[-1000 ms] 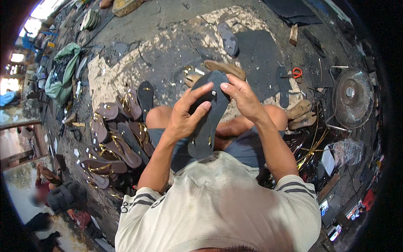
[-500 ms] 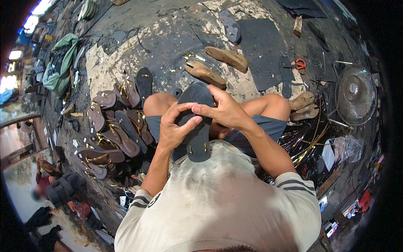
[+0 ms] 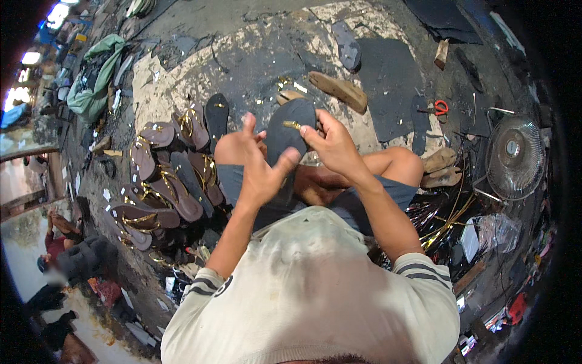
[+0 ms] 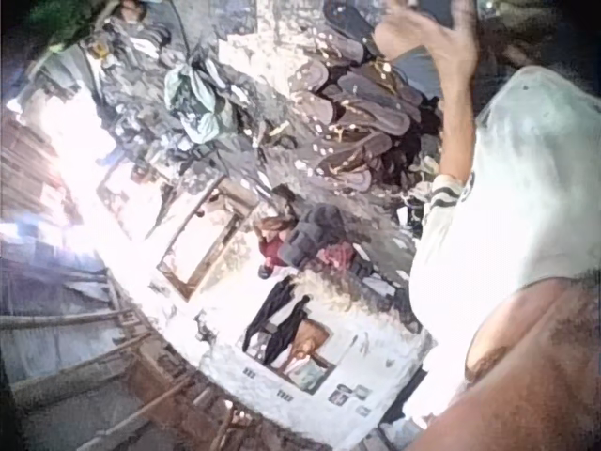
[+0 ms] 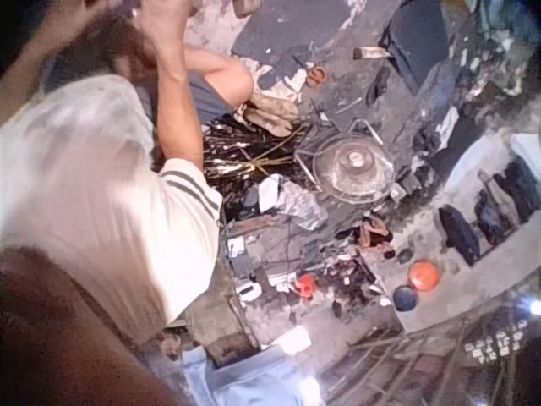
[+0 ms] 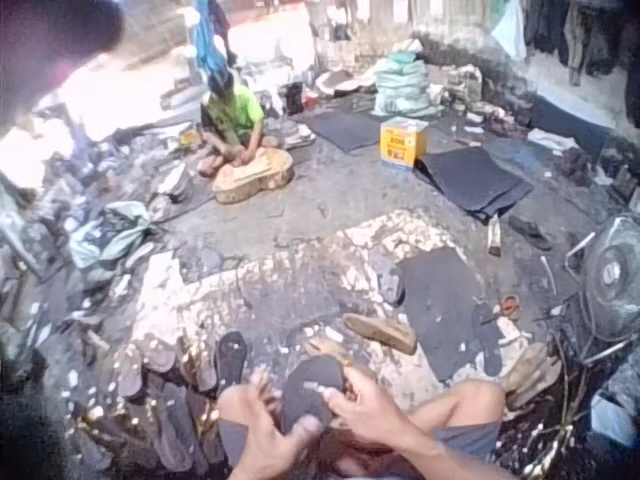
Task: The person sits on the floor and assembles sandals by attaching straps to soles. They use a wooden block to press the components together and later apply a brown liquid to the soles with a brush.
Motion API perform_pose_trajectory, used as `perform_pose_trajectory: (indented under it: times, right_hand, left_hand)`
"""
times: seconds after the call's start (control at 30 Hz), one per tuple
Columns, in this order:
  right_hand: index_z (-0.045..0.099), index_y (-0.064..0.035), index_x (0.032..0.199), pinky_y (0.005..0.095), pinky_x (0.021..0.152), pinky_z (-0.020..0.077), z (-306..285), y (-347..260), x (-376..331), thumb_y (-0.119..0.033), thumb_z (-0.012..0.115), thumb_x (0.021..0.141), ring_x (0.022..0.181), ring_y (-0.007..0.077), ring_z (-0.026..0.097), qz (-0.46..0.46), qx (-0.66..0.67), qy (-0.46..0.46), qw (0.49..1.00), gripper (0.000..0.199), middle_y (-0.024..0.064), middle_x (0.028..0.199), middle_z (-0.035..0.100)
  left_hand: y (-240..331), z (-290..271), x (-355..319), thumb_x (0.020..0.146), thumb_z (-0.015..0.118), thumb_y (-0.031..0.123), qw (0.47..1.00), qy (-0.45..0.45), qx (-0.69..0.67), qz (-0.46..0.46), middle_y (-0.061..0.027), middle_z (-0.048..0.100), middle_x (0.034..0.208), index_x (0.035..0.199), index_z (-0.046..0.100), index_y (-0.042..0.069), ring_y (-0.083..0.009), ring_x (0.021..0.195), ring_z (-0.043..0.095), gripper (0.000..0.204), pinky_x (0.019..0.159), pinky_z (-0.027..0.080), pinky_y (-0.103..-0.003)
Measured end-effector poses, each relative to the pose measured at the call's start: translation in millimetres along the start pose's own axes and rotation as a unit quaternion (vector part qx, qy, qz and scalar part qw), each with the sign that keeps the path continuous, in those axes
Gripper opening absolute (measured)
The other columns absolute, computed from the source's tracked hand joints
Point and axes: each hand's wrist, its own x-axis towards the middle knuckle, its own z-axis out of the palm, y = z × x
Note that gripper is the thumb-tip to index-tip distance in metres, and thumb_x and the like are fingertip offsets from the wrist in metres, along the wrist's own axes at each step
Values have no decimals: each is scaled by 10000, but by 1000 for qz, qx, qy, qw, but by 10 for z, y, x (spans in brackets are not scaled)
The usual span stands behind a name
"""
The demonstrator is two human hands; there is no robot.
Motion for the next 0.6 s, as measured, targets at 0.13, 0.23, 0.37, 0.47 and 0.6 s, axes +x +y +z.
perform_pose_trajectory:
  times: [0.13,0.23,0.37,0.47,0.6]
  right_hand:
    - [547,21,1269,258,746,527,1,-13,408,-178,636,968,884,89,608,9,-4,-64,998,371,37,1002,645]
    - [523,18,1319,315,858,530,-304,425,827,-238,681,940,988,195,641,-2,-18,27,999,484,105,1122,653]
    - [435,18,1427,434,1061,421,-884,1790,839,-330,748,852,1252,402,537,24,-485,62,872,742,278,1353,542]
    - [435,19,1432,407,1053,426,-677,1699,716,-326,714,868,1227,356,567,142,-410,24,901,718,256,1351,559]
    - [479,19,1385,323,969,462,-276,987,410,-349,689,877,1098,201,599,77,15,42,996,661,126,1204,640]
  left_hand:
    - [-127,38,-83,811,761,222,956,-74,275,67,-245,357,1463,1557,105,6,-333,1282,445,1017,1065,382,-426]
    - [-453,-317,69,832,645,73,996,-69,-40,-28,-172,546,1285,1474,323,17,-250,1110,577,720,971,458,-349]
    - [-402,-610,66,962,619,119,984,-5,-145,-100,-39,596,1050,1249,529,-12,-70,929,551,328,810,471,-246]
    - [-246,-612,119,1005,592,165,981,30,-175,-81,7,609,985,1230,545,-15,-46,844,540,292,761,457,-221]
    - [-293,-768,314,1013,511,199,993,114,-21,-32,-23,607,881,1194,569,-28,-88,768,522,296,709,451,-245]
